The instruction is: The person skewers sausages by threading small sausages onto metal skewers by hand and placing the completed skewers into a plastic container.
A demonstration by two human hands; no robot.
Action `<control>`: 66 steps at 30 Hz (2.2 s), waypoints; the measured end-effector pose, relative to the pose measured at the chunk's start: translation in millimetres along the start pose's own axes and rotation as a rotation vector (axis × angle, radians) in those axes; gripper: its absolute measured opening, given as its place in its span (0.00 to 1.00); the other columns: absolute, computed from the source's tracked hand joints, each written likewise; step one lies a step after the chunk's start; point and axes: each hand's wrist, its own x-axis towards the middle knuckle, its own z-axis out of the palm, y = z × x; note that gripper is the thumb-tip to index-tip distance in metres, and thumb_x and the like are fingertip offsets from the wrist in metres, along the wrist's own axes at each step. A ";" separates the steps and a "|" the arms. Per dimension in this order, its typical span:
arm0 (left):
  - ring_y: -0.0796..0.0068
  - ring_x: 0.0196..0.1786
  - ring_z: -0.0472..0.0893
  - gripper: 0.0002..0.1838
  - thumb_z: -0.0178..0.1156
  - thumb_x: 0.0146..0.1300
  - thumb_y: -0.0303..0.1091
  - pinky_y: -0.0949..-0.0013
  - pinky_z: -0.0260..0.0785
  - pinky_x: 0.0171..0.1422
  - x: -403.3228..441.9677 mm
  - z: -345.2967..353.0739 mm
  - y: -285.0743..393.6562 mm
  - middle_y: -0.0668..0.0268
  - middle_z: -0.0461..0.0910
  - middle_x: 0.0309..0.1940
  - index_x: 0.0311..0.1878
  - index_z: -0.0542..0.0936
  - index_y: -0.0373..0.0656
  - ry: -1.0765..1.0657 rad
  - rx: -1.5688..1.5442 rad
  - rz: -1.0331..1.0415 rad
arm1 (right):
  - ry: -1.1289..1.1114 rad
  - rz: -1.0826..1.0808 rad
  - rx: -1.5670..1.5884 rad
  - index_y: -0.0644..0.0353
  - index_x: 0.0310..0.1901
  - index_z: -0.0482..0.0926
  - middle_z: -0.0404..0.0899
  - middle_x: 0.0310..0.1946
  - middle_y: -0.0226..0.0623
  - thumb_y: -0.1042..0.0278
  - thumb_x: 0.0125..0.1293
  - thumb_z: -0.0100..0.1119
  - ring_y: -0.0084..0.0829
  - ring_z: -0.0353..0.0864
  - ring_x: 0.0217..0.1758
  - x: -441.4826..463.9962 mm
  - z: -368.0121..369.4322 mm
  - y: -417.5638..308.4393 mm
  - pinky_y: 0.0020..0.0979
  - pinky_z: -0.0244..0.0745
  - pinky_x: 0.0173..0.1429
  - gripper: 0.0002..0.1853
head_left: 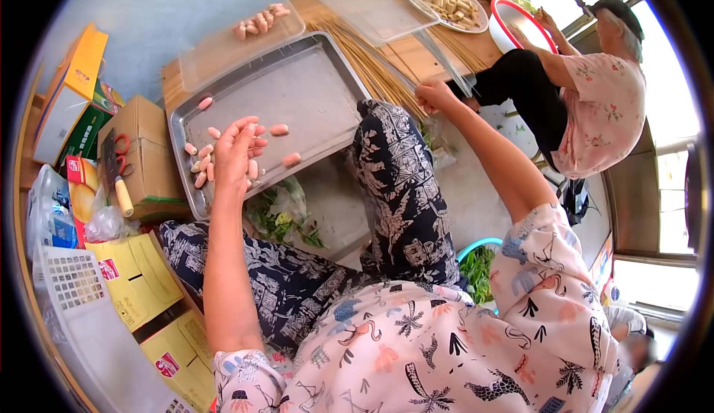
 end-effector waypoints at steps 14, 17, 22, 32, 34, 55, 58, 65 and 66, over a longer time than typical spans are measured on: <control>0.78 0.34 0.73 0.24 0.54 0.68 0.47 0.75 0.70 0.39 0.3 -14.8 4.8 0.56 0.75 0.47 0.57 0.69 0.37 -0.098 -0.462 -0.079 | -0.565 -0.147 0.696 0.60 0.27 0.74 0.74 0.22 0.33 0.70 0.60 0.50 0.22 0.69 0.19 -187.5 68.9 -128.5 0.21 0.61 0.25 0.06; 0.78 0.31 0.70 0.25 0.53 0.68 0.47 0.76 0.68 0.37 0.1 -23.2 2.8 0.55 0.75 0.48 0.58 0.68 0.37 -0.115 -0.601 -0.123 | -0.606 -0.168 0.497 0.60 0.29 0.73 0.74 0.23 0.31 0.74 0.60 0.50 0.20 0.68 0.20 -207.2 107.1 -122.7 0.19 0.62 0.25 0.04; 0.80 0.18 0.63 0.15 0.47 0.72 0.38 0.75 0.61 0.24 -10.4 -25.2 14.3 0.59 0.75 0.31 0.54 0.70 0.38 0.039 -0.619 -0.116 | -0.723 -0.208 0.350 0.60 0.28 0.73 0.72 0.23 0.27 0.74 0.61 0.50 0.15 0.67 0.22 -219.2 142.8 -104.2 0.18 0.61 0.27 0.05; 0.78 0.18 0.65 0.13 0.48 0.70 0.37 0.60 0.73 0.35 -4.5 -37.4 12.1 0.66 0.71 0.24 0.50 0.73 0.38 0.004 -0.625 -0.064 | -0.843 -0.525 -0.259 0.63 0.50 0.75 0.80 0.33 0.32 0.69 0.65 0.54 0.21 0.75 0.28 -189.3 123.3 -117.7 0.23 0.73 0.35 0.13; 0.78 0.18 0.65 0.14 0.49 0.70 0.37 0.60 0.73 0.35 -4.3 -38.3 11.5 0.67 0.71 0.24 0.50 0.73 0.38 -0.002 -0.610 -0.065 | -0.877 -0.574 -0.293 0.63 0.49 0.75 0.80 0.32 0.33 0.70 0.63 0.53 0.21 0.75 0.27 -191.5 122.3 -128.8 0.24 0.73 0.36 0.14; 0.75 0.31 0.79 0.12 0.59 0.63 0.38 0.74 0.71 0.36 21.8 4.4 -42.5 0.66 0.80 0.36 0.46 0.79 0.42 -0.192 0.089 -0.056 | -0.551 -0.200 0.673 0.61 0.44 0.76 0.71 0.19 0.25 0.65 0.70 0.48 0.15 0.60 0.16 -119.6 167.4 -127.3 0.16 0.55 0.21 0.10; 0.63 0.39 0.80 0.12 0.66 0.50 0.35 0.64 0.68 0.48 18.7 9.0 -63.9 0.60 0.82 0.35 0.37 0.80 0.40 -0.202 0.946 0.386 | -0.549 -0.195 0.664 0.61 0.45 0.76 0.71 0.20 0.25 0.64 0.70 0.47 0.15 0.61 0.16 -122.2 165.4 -124.4 0.16 0.55 0.22 0.11; 0.61 0.45 0.79 0.15 0.66 0.52 0.40 0.61 0.69 0.48 12.6 13.5 -59.3 0.59 0.82 0.34 0.38 0.79 0.39 -0.254 1.107 0.177 | -0.517 -0.218 0.621 0.62 0.45 0.77 0.71 0.20 0.26 0.64 0.71 0.47 0.14 0.61 0.16 -130.2 167.4 -126.0 0.17 0.55 0.22 0.12; 0.61 0.45 0.79 0.15 0.66 0.52 0.40 0.61 0.69 0.48 13.8 13.6 -60.6 0.59 0.82 0.34 0.38 0.79 0.39 -0.256 1.107 0.178 | -0.511 -0.222 0.614 0.62 0.45 0.77 0.71 0.20 0.26 0.64 0.71 0.47 0.14 0.61 0.16 -129.8 168.4 -126.4 0.17 0.55 0.22 0.12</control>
